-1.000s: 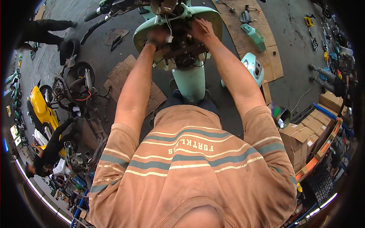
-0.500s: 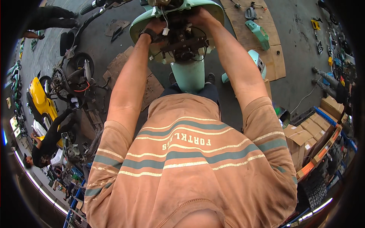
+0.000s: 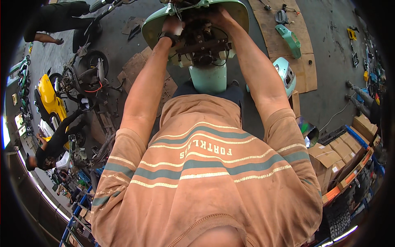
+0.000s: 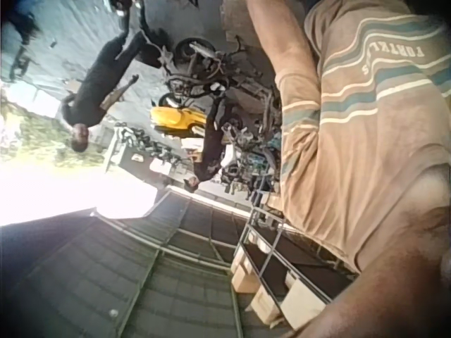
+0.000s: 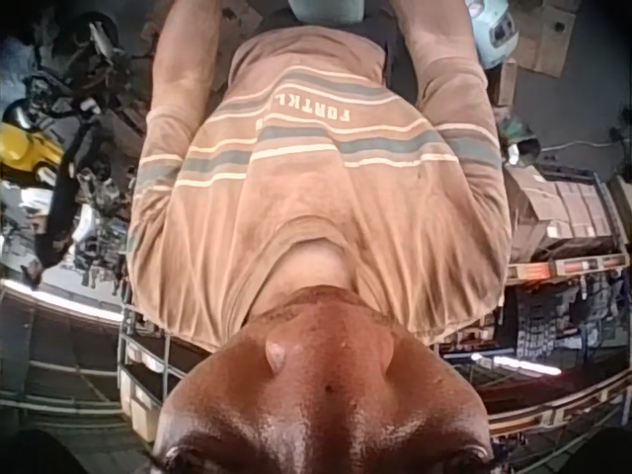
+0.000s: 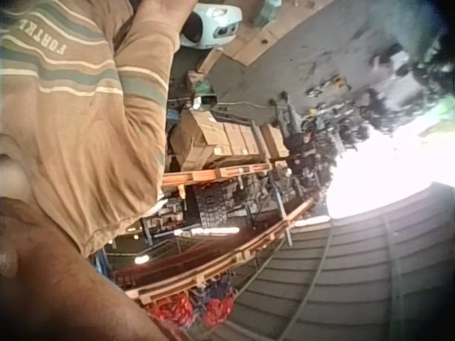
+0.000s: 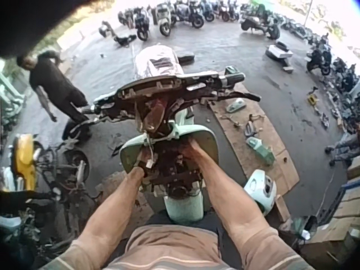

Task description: The person detaches the front cover of a mint-green scooter by hand, disconnects electrical wiring behind the panel, and places the cover on the floor before retrieving tools from a blue metal toolbox.

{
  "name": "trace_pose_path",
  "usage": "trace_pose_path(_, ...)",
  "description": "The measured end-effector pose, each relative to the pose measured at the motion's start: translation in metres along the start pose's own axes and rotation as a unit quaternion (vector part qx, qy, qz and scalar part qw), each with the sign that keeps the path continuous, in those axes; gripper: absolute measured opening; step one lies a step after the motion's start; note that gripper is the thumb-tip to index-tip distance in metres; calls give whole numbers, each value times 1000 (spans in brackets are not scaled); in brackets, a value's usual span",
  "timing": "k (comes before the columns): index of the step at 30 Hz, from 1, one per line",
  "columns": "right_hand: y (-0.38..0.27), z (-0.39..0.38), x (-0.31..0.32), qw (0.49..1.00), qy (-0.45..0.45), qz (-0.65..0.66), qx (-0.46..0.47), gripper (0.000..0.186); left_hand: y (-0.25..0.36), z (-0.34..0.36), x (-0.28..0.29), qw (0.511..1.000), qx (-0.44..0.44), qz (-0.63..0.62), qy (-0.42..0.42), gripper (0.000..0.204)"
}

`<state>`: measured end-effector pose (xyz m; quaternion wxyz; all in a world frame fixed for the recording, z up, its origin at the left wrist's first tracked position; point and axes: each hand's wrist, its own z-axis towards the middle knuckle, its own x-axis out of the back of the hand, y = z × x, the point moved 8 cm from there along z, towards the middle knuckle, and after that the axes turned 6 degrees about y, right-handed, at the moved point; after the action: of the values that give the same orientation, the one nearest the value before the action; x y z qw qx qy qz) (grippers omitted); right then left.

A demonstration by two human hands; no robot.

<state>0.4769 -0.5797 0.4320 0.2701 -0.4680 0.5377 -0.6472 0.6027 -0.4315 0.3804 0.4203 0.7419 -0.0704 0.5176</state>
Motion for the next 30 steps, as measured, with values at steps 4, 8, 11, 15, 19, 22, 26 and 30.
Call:
trace_pose_path(4,28,-4,-14,999,0,-26,23,55,15,-16,0,998,-2,-50,46,50)
trace_pose_path(8,30,9,-31,998,5,-57,35,50,12,-23,20,992,-14,-45,116,52)
trace_pose_path(11,28,18,-21,985,54,-25,165,46,22,-19,21,992,-8,-46,114,54)
trace_pose_path(15,50,16,-27,996,60,26,59,45,27,-27,29,995,47,-12,92,54)
trace_pose_path(19,43,17,-18,996,70,5,63,49,38,-26,28,996,7,19,86,57)
trace_pose_path(22,22,6,-14,991,45,-53,118,50,37,-13,25,995,-85,-12,58,59)
trace_pose_path(26,-17,-5,-32,995,11,15,94,60,-2,-4,21,991,-27,19,132,53)
trace_pose_path(30,-17,-25,-14,984,138,-89,73,75,20,-30,24,958,39,-72,275,62)
